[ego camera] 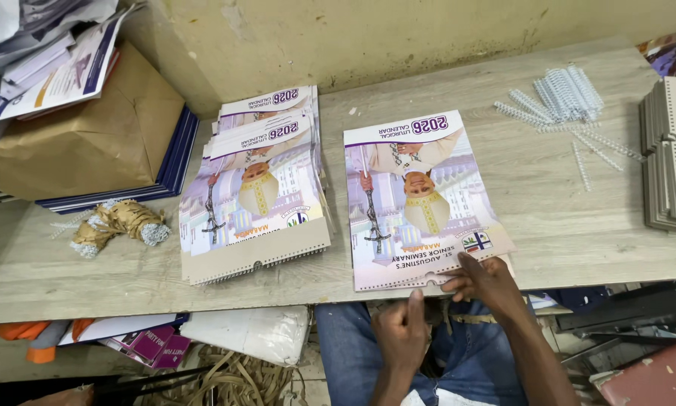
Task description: The person assembles wall calendars by inserting plastic spiral coils into pre-punched holes along the top edge of each calendar sheet. They pick up a calendar, thread the coil through the holes, and place the finished calendar onto a growing stack on the table.
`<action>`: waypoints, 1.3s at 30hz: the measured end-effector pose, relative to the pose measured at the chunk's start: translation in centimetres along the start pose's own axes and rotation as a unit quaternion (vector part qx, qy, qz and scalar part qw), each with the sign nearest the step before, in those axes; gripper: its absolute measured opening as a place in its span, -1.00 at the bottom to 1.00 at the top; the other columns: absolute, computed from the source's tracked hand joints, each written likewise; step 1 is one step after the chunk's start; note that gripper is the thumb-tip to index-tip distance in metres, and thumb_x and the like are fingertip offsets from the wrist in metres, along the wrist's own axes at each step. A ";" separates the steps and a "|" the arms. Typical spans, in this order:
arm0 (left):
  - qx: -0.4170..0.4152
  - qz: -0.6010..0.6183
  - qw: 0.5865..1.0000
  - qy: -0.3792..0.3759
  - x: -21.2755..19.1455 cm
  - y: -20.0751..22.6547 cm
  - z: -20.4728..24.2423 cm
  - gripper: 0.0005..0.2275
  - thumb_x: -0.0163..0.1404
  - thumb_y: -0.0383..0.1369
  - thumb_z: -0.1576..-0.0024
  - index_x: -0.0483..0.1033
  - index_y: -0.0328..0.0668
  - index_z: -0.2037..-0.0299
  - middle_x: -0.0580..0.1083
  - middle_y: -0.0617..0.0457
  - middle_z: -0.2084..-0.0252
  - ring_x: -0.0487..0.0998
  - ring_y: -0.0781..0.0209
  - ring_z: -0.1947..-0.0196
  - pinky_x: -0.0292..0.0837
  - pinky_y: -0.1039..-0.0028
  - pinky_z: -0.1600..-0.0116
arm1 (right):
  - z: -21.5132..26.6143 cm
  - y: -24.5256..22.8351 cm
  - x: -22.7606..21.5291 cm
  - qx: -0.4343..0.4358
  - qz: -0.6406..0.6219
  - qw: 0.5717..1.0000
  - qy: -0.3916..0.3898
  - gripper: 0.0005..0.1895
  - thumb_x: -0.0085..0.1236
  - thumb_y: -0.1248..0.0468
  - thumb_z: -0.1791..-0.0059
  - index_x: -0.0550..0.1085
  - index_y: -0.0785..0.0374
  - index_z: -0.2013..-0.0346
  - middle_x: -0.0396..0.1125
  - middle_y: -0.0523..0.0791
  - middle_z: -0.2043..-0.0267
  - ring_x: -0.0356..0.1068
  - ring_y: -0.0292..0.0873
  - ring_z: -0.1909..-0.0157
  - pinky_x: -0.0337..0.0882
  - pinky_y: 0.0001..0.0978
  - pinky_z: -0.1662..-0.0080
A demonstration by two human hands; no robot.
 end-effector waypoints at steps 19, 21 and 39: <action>-0.525 0.291 0.800 0.001 -2.1 -15.9 2.6 -0.22 0.25 -0.23 -0.09 0.26 -0.44 -0.51 0.58 -0.41 -0.20 0.73 -0.49 0.02 0.72 0.02 0.21 | 0.4 -15.6 -30.2 -0.163 0.639 0.666 0.348 -0.45 0.12 -0.10 -0.15 0.59 -0.02 -0.39 0.47 -0.13 -0.46 0.52 0.09 -0.30 0.55 -0.01 -0.07; -0.520 0.293 0.802 0.006 -2.3 -16.7 2.7 -0.19 0.26 -0.24 -0.07 0.22 -0.44 -0.53 0.55 -0.42 -0.26 0.72 -0.52 0.01 0.72 0.00 0.19 | -3.2 -15.8 -33.6 -0.107 0.677 0.677 0.268 -0.26 0.31 -0.17 0.04 0.49 -0.11 -0.43 0.28 -0.21 -0.58 0.40 0.00 -0.44 0.47 -0.04 -0.24; -0.517 0.284 0.807 0.016 -2.9 -17.3 1.4 -0.36 0.26 -0.30 -0.09 0.45 -0.44 -0.40 0.65 -0.54 -0.03 0.72 -0.42 0.10 0.68 0.06 0.21 | 0.7 -15.3 -33.5 -0.289 0.622 0.674 0.275 -0.74 -0.05 0.39 -0.30 0.59 0.20 -0.18 0.60 0.10 -0.17 0.57 0.14 -0.21 0.44 -0.03 -0.29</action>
Point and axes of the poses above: each hand's wrist, its own z-axis away from the middle knuckle, its own x-axis out of the palm, y = z × x, the point moved 6 cm from there along -z, towards the middle knuckle
